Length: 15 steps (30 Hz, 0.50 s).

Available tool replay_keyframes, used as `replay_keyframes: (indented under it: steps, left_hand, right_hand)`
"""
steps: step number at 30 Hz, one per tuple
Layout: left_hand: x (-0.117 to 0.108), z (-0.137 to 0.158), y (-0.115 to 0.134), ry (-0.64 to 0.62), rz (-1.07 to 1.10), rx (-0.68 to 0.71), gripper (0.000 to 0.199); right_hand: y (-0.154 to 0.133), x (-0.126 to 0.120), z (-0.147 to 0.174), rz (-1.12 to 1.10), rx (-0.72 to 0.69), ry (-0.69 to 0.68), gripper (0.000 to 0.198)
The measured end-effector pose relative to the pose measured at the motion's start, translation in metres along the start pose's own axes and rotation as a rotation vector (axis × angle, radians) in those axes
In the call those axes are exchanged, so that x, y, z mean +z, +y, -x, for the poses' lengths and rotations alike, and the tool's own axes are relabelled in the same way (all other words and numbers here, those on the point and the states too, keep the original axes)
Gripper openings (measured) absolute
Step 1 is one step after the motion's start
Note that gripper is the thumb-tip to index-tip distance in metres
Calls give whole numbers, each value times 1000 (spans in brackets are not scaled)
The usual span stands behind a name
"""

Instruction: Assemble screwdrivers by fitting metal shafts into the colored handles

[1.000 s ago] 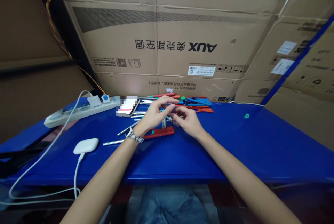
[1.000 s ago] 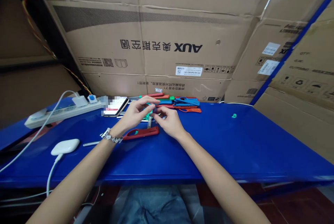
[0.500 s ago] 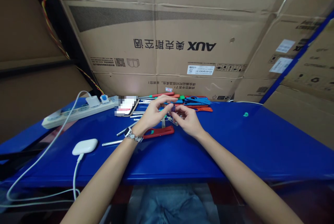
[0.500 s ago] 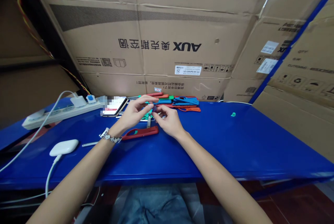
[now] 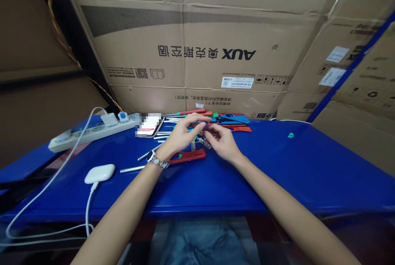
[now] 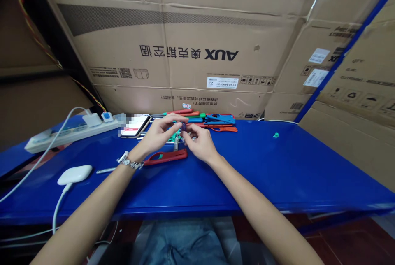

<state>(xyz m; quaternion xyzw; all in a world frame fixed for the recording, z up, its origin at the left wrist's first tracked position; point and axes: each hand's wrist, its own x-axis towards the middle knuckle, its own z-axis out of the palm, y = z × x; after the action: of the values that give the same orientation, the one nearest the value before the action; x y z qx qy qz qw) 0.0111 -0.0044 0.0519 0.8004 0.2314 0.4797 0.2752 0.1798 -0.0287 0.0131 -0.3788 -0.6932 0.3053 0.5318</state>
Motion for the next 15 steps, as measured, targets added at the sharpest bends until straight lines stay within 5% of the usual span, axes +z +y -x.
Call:
replay_keyframes:
  steps: [10,15]
  left_hand:
    - [5,-1,-2,145,-55,-33,21]
    - [-1,0,-1,26,-41,32,20]
  right_hand:
    - [1,6,-1,31,38,114,32]
    - [-1,2,2,52,1,16,24]
